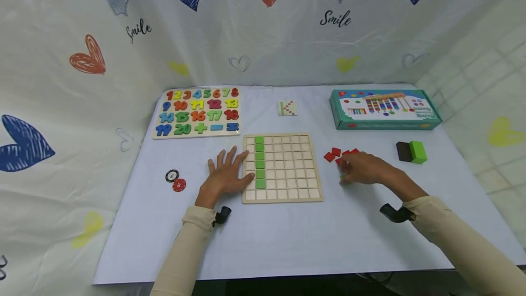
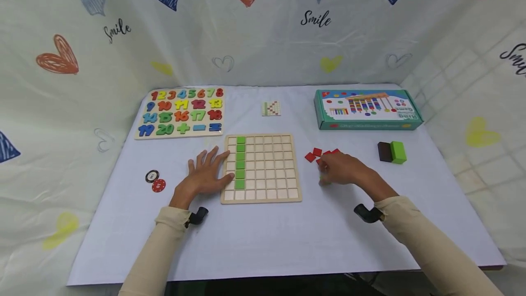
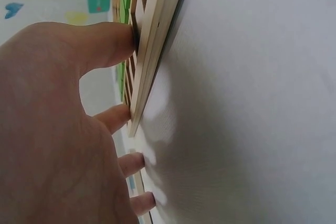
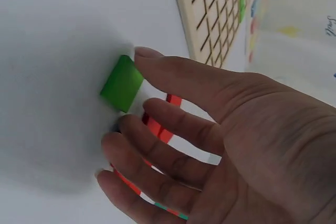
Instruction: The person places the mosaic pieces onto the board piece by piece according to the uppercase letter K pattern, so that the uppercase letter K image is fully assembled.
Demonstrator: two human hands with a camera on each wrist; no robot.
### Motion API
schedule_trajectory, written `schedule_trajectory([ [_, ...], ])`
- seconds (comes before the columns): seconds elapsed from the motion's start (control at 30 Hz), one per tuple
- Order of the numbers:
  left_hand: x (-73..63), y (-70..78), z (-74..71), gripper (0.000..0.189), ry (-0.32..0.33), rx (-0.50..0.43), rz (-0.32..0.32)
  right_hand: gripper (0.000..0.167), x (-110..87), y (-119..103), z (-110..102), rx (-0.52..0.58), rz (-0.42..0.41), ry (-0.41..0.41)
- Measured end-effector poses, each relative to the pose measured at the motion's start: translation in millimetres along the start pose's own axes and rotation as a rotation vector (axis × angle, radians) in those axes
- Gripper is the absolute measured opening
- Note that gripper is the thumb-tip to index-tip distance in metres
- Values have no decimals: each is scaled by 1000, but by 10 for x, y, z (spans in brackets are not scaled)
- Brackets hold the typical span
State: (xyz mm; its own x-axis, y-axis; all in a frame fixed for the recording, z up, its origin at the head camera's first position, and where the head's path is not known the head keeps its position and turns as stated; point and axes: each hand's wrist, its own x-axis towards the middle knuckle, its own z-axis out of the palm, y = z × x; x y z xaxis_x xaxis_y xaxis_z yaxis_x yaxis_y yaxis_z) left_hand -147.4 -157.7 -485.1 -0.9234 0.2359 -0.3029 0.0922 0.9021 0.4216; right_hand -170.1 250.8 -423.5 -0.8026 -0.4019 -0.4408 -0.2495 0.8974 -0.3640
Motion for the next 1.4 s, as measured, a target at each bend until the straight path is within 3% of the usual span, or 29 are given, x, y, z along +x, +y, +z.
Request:
schedule_trajectory([
  [0.77,-3,-5,-49,77,69,60,39,43,0,85,16,-47,25,-38],
  [1.03,7,-31,-63,80,18,47,34,42,14,113,41,-53,36,-30],
  [1.4,44,-53,-99,77,21,37,30,26,-20,77,-6,16,-20,-15],
])
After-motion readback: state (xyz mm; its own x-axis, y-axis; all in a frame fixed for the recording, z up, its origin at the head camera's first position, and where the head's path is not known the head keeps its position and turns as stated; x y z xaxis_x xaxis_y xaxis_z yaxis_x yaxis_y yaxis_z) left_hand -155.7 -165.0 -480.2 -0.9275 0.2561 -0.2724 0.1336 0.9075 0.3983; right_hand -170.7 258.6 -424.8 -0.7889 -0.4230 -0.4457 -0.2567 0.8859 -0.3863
